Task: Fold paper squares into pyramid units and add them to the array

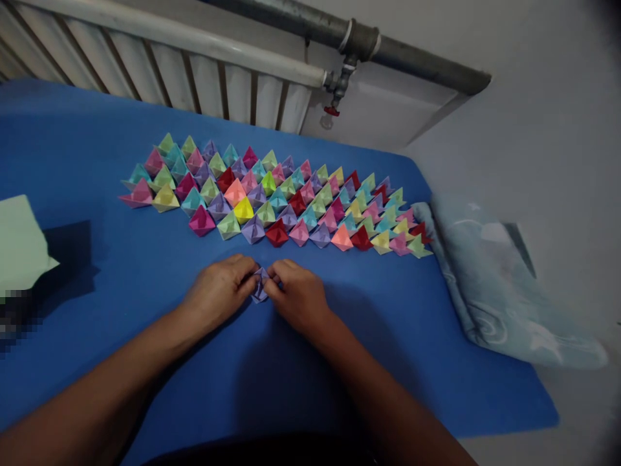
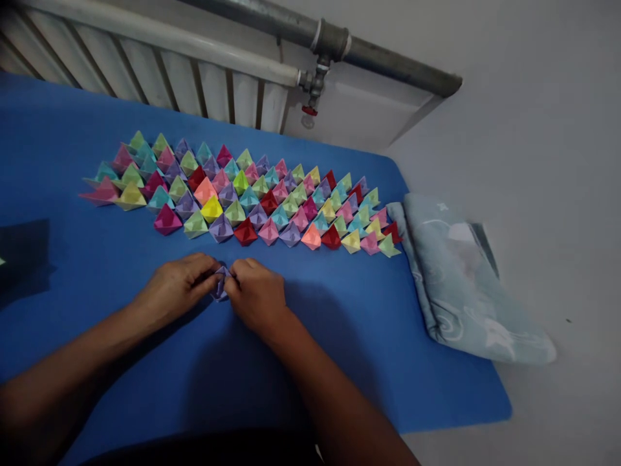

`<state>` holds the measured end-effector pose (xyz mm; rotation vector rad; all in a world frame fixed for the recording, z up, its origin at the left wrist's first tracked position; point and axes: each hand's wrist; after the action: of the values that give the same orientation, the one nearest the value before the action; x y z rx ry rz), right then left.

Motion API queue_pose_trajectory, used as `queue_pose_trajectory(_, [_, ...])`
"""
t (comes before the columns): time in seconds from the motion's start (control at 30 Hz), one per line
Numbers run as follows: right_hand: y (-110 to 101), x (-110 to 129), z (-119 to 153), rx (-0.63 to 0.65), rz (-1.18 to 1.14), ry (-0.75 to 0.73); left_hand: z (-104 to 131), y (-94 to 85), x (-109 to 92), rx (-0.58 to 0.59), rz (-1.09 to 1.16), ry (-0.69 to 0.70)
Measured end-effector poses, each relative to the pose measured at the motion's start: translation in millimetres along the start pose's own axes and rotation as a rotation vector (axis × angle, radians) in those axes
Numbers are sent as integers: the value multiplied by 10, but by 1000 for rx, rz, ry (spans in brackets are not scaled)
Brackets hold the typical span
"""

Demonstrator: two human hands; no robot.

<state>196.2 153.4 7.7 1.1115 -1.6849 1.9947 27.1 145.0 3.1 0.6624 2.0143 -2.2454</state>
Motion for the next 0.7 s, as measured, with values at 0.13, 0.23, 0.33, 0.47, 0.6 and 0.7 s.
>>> queue_pose_trajectory(0.13, [18, 32, -6, -14, 71, 23, 0, -8, -30, 6, -38, 3])
queue_pose_trajectory(0.23, [23, 46, -6, -10, 95, 28, 2, -22, -42, 20, -28, -10])
queue_pose_trajectory(0.33, [28, 48, -6, -19, 93, 17, -3, -20, -39, 7, -43, -6])
queue_pose_trajectory(0.47, [39, 45, -15, -38, 86, 20, -13, -3, -36, 1, -117, 5])
queue_pose_trajectory(0.6, [11, 0, -16, -49, -49, 5, -11, -35, -3, 12, -5, 0])
queue_pose_trajectory(0.7, [-31, -68, -8, -34, -248, -13, 3, -101, 50, 19, 156, -7])
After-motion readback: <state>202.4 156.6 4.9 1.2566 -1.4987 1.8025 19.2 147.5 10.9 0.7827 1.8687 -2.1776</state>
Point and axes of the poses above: each hand's wrist, its own z-axis away from the middle knuckle, its own y-axis out of the palm, x = y × z, and after that the axes turned 14 degrees about -z, right-handed
